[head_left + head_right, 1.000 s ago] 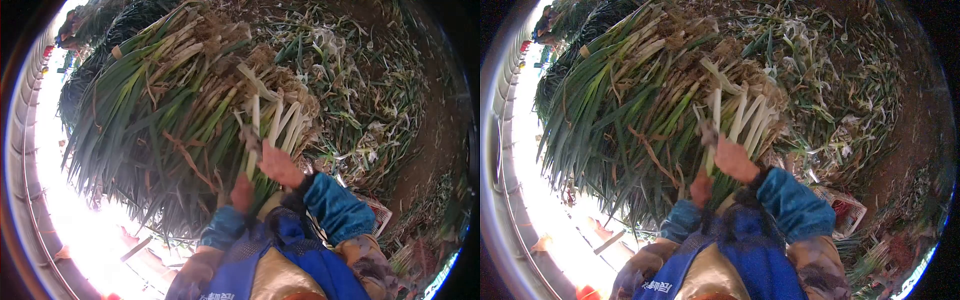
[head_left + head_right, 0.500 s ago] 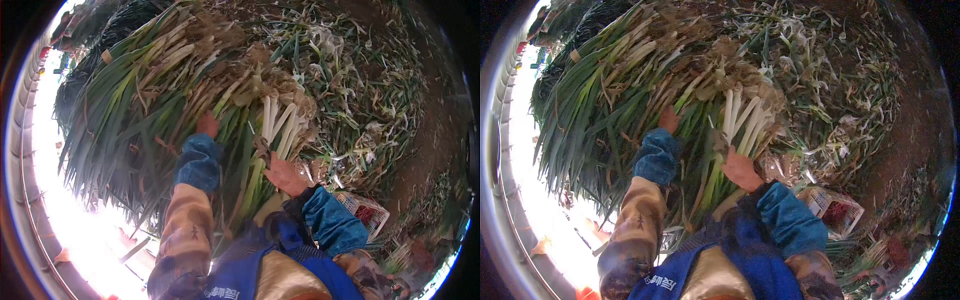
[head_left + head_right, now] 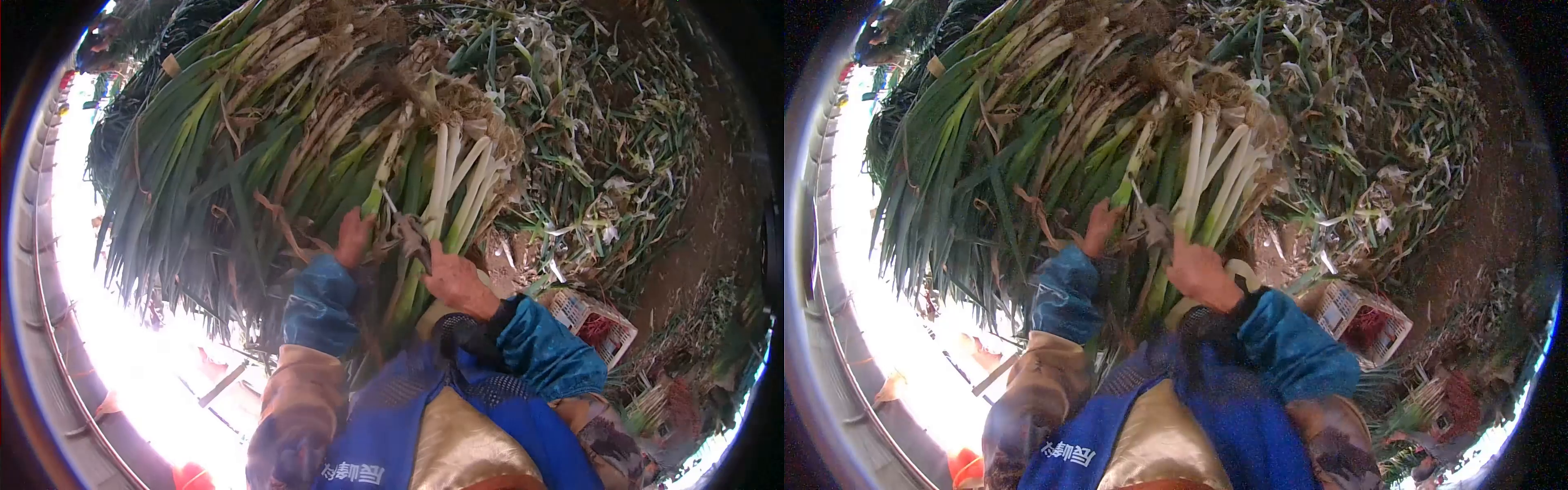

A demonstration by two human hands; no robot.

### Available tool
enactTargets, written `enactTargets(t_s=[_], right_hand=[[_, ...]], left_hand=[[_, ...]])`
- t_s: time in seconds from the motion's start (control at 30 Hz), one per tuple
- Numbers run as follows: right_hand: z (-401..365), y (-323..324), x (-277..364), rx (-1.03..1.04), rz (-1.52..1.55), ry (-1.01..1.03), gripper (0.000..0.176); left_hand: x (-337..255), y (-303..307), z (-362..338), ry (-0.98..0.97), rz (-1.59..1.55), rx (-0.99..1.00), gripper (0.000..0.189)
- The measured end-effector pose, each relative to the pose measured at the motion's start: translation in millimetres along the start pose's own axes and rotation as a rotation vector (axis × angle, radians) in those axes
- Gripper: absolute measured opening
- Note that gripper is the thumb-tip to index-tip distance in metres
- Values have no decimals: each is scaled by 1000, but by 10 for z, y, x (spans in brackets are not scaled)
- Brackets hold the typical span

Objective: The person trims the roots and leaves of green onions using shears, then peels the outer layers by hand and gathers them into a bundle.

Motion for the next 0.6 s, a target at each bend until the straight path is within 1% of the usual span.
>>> enactTargets(t_s=[0.07,0.1,0.2,0.3,0.4,0.5,0.57,0.6], right_hand=[[-243,-102,-37,22,0,-5,70],[-323,-116,-64,3,54,70,68],[-170,-139,-67,-26,-8,18,52],[168,-132,-161,-130,2,-46,50],[-26,-162,-161,-19,33,30,59],[-230,-242,-76,-1,-8,45,54],[-34,-285,-156,-79,25,67,54],[62,-294,-179,-115,45,78,54]], left_hand=[[-263,60,-54,42,-47,75,43],[-359,79,-76,63,-70,110,43],[-337,51,-148,49,-29,20,38],[-404,114,-117,237,25,187,35],[-498,120,-168,251,70,119,36],[-157,35,-357,-60,301,-137,36],[245,117,-350,105,-33,71,34],[258,175,-362,194,-186,145,33]])
Point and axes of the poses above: each hand's wrist, its own z-axis towards the middle knuckle, its own y-axis out of the back of the hand, x = y × z, the point moved 3 cm from there along z, towards the middle knuckle, and after that the axes turned 8 degrees about -y, right-handed, at the moved point
